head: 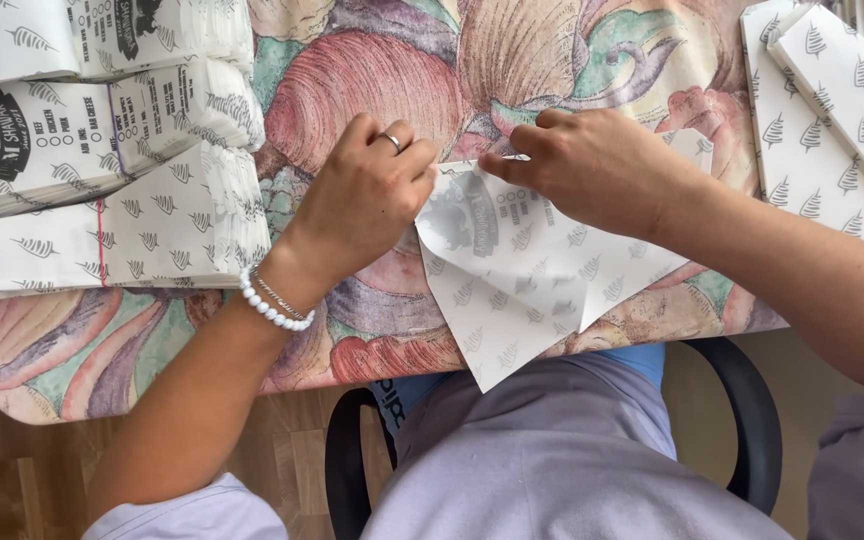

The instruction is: Folding and cutting printed paper sheets to create packaging wraps.

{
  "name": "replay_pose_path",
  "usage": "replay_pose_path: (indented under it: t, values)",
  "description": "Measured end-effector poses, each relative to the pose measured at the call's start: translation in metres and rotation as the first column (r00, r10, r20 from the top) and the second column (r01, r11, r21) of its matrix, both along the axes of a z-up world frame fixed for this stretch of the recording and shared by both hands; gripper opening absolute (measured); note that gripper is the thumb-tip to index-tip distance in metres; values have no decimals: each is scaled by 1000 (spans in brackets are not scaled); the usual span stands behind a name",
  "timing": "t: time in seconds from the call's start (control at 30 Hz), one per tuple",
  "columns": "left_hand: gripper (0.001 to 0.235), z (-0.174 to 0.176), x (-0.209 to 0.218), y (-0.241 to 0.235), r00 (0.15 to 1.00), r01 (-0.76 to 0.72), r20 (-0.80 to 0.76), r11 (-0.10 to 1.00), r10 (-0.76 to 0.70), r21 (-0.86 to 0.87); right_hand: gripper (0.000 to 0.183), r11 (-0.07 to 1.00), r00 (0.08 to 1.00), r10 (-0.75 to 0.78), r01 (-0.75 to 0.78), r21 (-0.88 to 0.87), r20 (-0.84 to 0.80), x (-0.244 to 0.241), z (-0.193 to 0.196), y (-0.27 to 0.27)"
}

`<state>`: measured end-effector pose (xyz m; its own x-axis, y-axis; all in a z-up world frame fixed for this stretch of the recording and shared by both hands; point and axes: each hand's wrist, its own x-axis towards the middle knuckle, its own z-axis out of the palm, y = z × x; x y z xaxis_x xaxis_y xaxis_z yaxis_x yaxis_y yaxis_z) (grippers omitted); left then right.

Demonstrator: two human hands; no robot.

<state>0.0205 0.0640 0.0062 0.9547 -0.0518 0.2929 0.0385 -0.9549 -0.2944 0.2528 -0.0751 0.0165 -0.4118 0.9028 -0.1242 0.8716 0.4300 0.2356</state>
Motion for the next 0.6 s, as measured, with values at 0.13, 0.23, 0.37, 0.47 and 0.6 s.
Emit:
replay_pose_path:
  t: [0.13,0.23,0.37,0.47,0.6]
  values:
    - [28,19,-18,3,953,-181,-234,980,194,76,54,1000,1000,-2,2,-19,-9,1,-2,1]
    - [19,33,-18,-8,984,-139,85,973,156,-187,56,1000,1000,-9,8,-25,-5,5,-9,5]
    - [39,20,3,-42,996,-32,53,846,71,-533,43,990,994,106,-107,96,24,16,-38,7]
    - [61,2,10,-47,994,-108,-63,844,88,-525,42,988,996,89,-91,124,18,6,-14,3]
    - [57,4,13,-46,959,-243,-263,786,106,-568,58,1000,999,0,-1,-13,-51,4,-2,-1]
